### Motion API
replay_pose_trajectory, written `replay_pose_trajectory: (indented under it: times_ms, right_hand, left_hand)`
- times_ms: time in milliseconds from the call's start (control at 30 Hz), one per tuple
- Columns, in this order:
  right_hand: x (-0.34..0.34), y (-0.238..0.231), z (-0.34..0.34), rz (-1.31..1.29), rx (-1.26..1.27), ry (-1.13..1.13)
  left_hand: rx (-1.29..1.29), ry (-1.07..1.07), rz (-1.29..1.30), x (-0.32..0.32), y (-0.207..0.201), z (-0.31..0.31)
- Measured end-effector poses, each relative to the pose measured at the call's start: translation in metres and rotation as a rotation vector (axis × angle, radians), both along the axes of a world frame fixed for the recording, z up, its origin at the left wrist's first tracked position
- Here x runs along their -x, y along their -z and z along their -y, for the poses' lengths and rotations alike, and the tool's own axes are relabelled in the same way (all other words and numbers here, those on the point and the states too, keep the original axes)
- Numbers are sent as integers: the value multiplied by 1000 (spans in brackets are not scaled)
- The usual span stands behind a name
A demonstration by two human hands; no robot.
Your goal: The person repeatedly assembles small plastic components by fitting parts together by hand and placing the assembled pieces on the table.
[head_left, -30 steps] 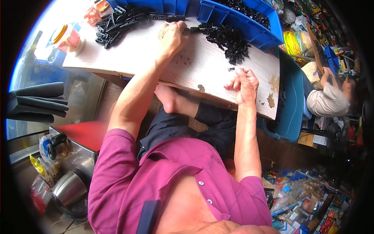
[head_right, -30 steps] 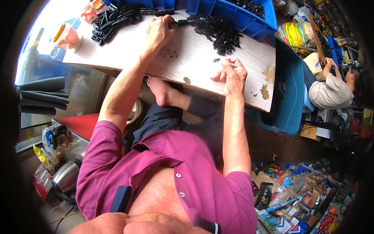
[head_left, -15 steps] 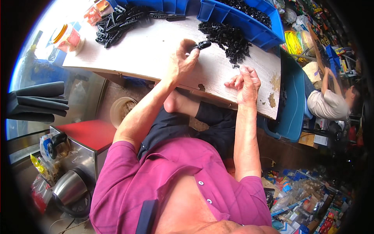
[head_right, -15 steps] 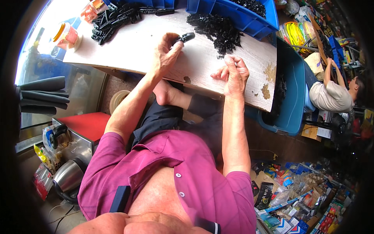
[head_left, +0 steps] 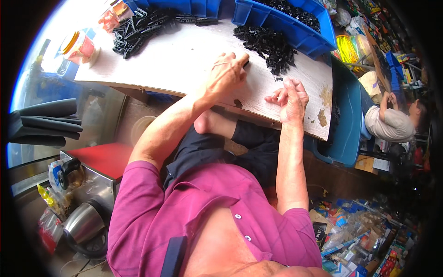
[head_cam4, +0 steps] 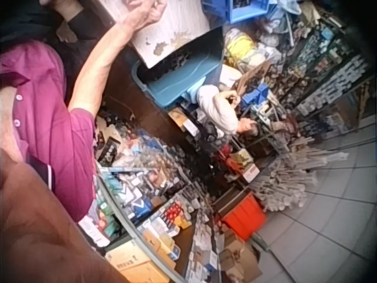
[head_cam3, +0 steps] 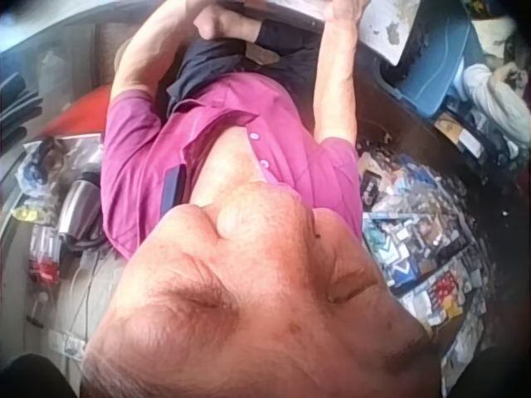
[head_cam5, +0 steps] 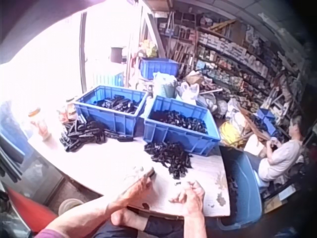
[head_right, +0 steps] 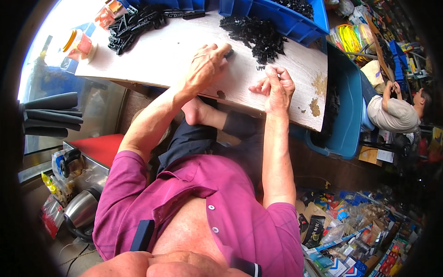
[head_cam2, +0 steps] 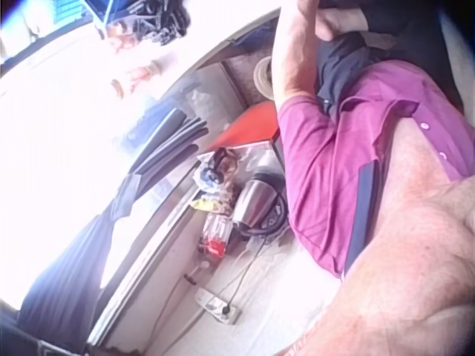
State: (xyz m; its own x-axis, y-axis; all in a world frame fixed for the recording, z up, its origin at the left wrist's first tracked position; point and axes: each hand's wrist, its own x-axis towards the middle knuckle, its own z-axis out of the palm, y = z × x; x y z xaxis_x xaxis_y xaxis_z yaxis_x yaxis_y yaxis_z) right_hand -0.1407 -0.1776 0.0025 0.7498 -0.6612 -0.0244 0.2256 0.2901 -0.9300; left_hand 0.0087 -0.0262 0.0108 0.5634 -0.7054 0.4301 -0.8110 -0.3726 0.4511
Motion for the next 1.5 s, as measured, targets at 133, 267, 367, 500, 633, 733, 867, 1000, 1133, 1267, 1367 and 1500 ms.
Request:
replay_pose_trajectory:
  times_ms: [133, 267, 367, 500, 633, 733, 867, 1000, 1133, 1267, 1367, 1500]
  right_hand:
    - [-2, -5, -6, 5, -27, 25]
    - [-1, -4, -6, 5, -16, 34]
    - [0, -4, -6, 8, -13, 36]
    - [-1, -2, -6, -4, -7, 33]
    - [-1, -1, -5, 4, 19, 14]
    - [0, 0, -5, 30, 15, 26]
    - [-1, -1, -12, 62, -8, 14]
    - [2, -4, -28, 116, -78, -29]
    - [4, -1, -32, 140, -46, -60]
    - [3, -6, -38, 134, -59, -42]
    - [3, -4, -34, 97, -12, -25]
    - [1, -4, -34, 87, -3, -27]
  left_hand:
    - [-118, 91, -14, 1, 1, 7]
    - [-131, 132, -108, 2, -6, 6]
    - [-122, 108, -115, 6, -9, 2]
    - [-148, 127, -67, 5, -6, 0]
    - [-47, 204, -10, -7, 12, -7]
    - [-3, 258, 69, -4, 6, -15]
    - [144, 120, 172, 9, 6, -19]
    - [403, 130, -405, 34, 17, -17]
    - [583, 216, -1119, 59, 11, -9]
    - [675, 342, -1303, 64, 15, -1]
    - [639, 362, -1339, 61, 16, 1]
    - [653, 396, -1258, 56, 23, 5]
